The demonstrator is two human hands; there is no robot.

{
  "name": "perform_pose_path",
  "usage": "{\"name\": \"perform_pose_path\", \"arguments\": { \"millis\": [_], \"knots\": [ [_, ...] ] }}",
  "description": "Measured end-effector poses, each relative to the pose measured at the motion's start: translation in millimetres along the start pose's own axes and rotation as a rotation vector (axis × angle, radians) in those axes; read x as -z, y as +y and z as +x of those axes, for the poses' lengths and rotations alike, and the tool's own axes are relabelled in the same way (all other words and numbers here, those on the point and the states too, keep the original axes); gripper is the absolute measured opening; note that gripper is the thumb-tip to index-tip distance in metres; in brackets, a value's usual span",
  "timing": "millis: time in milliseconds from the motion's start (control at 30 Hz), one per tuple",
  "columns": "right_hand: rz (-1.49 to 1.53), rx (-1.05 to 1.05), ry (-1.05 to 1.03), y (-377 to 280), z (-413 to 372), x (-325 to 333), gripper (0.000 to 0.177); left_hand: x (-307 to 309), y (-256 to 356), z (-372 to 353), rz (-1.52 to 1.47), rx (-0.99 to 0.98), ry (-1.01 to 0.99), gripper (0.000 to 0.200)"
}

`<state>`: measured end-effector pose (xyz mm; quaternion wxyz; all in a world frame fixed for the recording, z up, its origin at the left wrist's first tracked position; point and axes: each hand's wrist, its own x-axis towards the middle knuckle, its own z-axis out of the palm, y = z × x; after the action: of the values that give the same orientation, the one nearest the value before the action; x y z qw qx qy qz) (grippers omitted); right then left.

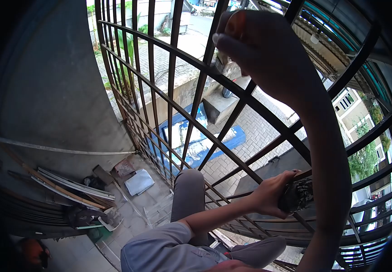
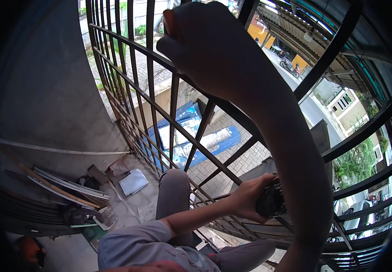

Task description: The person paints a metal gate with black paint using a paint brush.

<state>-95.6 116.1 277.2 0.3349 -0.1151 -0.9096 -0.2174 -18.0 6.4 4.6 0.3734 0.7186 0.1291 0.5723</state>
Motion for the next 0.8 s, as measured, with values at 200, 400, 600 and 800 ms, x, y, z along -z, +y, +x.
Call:
{"name": "perform_pose_path", "arguments": {
  "millis": [200, 400, 600, 800],
  "knots": [
    [0.12, -0.144, -0.054, -2, 2, -3, 0.031, -1, -1, 0, -0.001, 0.0, -0.008, 0.114],
    [0.164, -0.215, -0.097, 3, 0, -12, 0.031, -1, -1, -1, -0.03, 0.022, -0.037, 0.113],
    [0.316, -0.415, -0.232, -9, 5, -9, 0.029, -1, 0, -1, -0.032, 0.026, -0.034, 0.113],
    [0.2, -0.32, -0.175, -9, 10, -11, 0.028, -3, -4, -1, -0.011, 0.009, -0.014, 0.114]
  ]
}}
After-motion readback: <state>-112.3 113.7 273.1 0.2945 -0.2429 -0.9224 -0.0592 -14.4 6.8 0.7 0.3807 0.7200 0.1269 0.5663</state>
